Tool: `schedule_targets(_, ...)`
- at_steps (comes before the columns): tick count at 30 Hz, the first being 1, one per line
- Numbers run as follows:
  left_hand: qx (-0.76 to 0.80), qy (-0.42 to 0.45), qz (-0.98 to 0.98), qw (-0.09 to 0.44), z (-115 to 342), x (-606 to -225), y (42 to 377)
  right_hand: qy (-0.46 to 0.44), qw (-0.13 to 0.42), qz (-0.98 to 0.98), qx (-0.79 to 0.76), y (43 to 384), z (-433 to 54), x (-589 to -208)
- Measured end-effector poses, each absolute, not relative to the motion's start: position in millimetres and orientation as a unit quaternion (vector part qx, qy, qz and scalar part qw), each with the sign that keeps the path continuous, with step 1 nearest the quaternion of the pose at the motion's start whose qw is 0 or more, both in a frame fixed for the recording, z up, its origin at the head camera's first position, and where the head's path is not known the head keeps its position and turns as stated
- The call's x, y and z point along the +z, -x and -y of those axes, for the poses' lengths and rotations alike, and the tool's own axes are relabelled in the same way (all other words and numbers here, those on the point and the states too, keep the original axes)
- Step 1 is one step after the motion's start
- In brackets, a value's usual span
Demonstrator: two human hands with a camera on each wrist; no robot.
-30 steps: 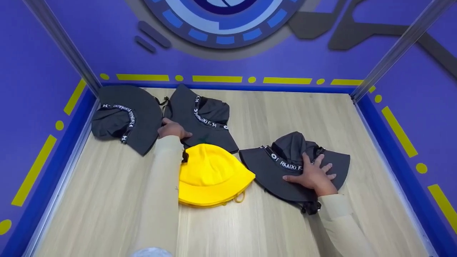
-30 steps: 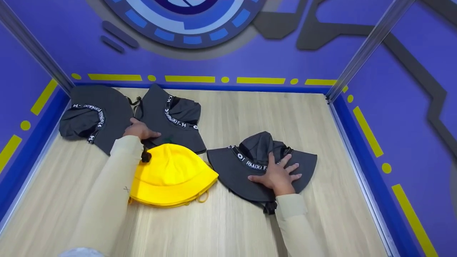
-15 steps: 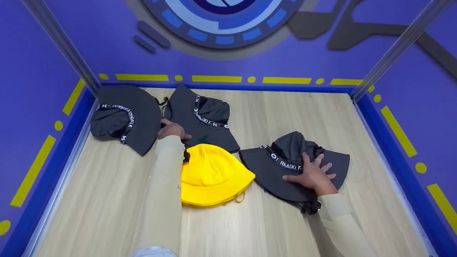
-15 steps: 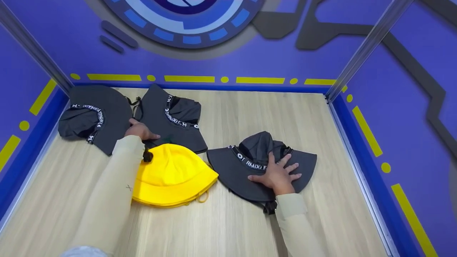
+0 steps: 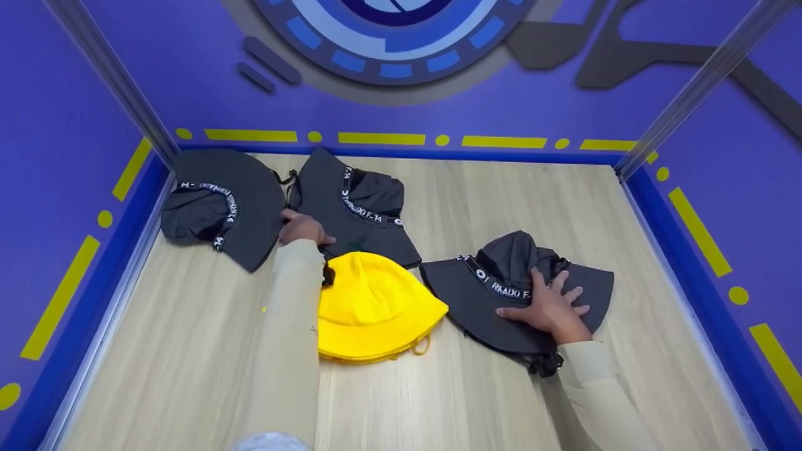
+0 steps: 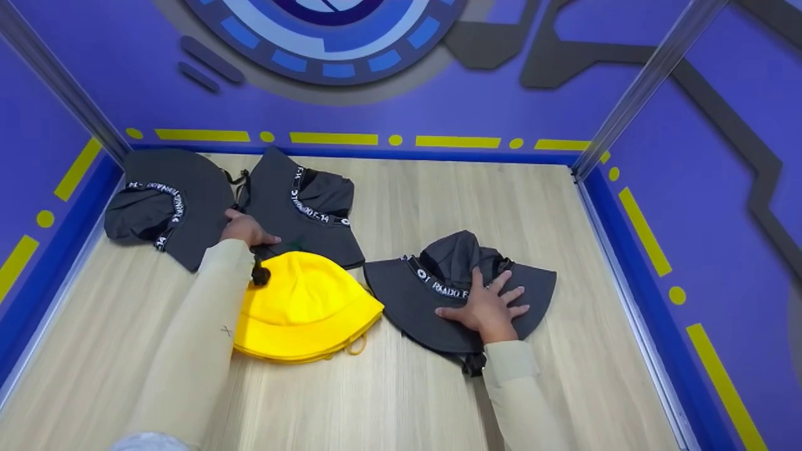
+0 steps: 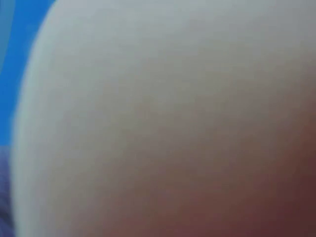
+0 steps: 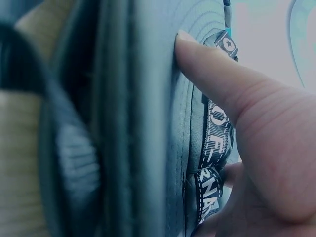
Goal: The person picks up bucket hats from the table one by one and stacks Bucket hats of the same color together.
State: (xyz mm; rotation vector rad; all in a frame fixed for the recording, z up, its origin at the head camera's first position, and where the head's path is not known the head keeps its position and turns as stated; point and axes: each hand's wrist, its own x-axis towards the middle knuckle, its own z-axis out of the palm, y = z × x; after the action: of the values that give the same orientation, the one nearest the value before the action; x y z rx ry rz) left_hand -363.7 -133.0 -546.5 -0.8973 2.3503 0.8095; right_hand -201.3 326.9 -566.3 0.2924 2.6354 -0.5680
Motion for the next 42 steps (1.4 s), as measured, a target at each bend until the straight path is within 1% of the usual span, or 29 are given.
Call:
schedule_targets(6,0.338,0.314,-0.854,0.242,139.2,-541.5,355.4,-0.105,0.216,-0.949,-0.206,200.2,-326.9,-566.9)
schedule_targets(11,0.439,0.312,-0.811,0.229,144.7,-538.9,356.8,-0.107,0.217,-0.947,-0.21,200.0,-326.8,-566.9)
schedule_targets(14,0.505,0.327,-0.774,0.201,145.3,-538.8,358.5,-0.106,0.215,-0.948,-0.212,199.8,-326.9,-566.9)
schedule_targets(19,0.598,0.323,-0.723,0.123,139.6,-540.4,363.4,-0.105,0.213,-0.948,-0.213,199.2,-327.9,-567.6)
schedule_targets(22,0.626,0.305,-0.713,0.081,135.4,-540.4,366.5,-0.104,0.212,-0.948,-0.214,199.3,-328.2,-568.3)
schedule_targets(26,0.626,0.299,-0.718,0.049,132.5,-538.1,368.0,-0.102,0.21,-0.948,-0.216,199.8,-328.0,-568.7)
schedule_targets(31,0.614,0.308,-0.726,0.044,131.0,-535.7,367.4,-0.103,0.209,-0.948,-0.216,199.0,-327.9,-568.7)
schedule_targets(42,0.647,0.302,-0.699,0.047,123.7,-527.1,364.8,-0.101,0.208,-0.948,-0.217,198.5,-328.2,-570.9)
